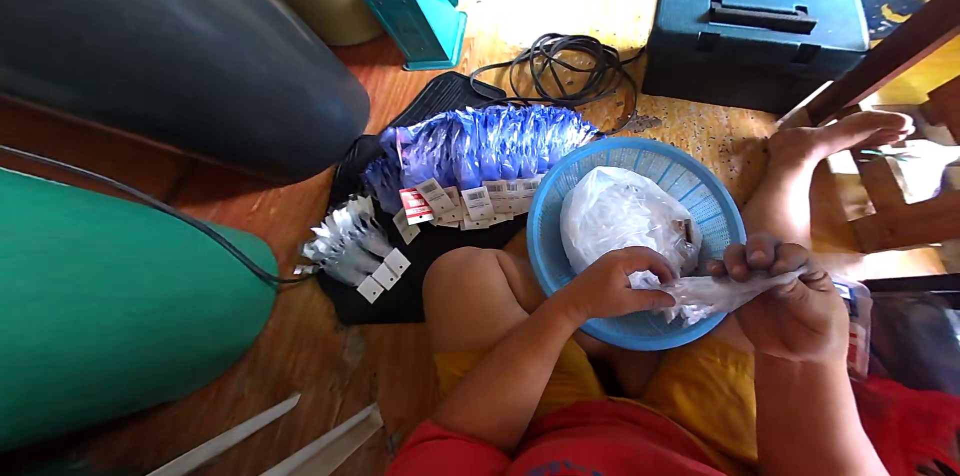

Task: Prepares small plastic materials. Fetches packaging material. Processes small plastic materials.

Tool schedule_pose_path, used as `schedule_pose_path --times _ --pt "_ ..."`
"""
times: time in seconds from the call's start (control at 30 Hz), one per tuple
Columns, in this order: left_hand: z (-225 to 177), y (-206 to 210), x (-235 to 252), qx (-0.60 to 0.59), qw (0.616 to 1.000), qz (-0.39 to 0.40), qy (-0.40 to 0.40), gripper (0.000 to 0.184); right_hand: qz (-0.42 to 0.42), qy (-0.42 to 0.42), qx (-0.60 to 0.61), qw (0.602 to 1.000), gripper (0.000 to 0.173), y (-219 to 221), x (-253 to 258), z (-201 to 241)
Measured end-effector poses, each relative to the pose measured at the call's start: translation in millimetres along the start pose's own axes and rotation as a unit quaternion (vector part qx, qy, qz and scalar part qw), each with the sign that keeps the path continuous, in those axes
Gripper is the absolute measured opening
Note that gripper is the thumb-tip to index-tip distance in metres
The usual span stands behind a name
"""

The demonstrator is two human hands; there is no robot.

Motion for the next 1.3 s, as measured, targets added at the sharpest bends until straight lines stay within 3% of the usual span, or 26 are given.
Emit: schedule_pose_path --times 0.23,0.5,0.7,0.93,1.13,1.23,1.3 --pt "-10 -5 -3 0.005 1.0 -0.002 -0.026 0.022 0.009 0.0 0.005 1.0 0.009 -2 0 0" --pt "-20 3 -2 0.093 0.993 0.007 -0.079 0.033 0.004 0.0 0.016 1.0 0.009 1 1 -2" --pt "-15 2 -2 0.041 0.998 -0.002 -0.045 0.023 0.005 0.003 0.017 1.0 0.009 -2 -2 -2" --pt "-21 8 0 0.075 0.994 0.011 -0.078 0.029 0.003 0.007 0.027 1.0 0.009 -1 -2 -3" --pt "-17 -4 -4 0.052 0.998 -0.008 -0.019 0.024 0.007 0.007 0.027 1.0 0.01 -2 -3 -3" --pt "-22 -3 -5 0.062 0.996 0.007 -0.063 0.022 0.006 0.009 0.018 1.0 0.01 0 -3 -6" --pt "-29 1 -3 0.122 0.985 0.03 -0.12 0.03 0.001 0.009 0.021 1.0 0.01 2 -3 -8"
Point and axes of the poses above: each hand's wrist, its own x-axis towards the middle knuckle, its own y-axis out of the palm, z = x × y, the point moved 2 cm from there along x, towards the middle knuckle, and after that the axes turned 6 degrees about -y, right-handed, at the moved point
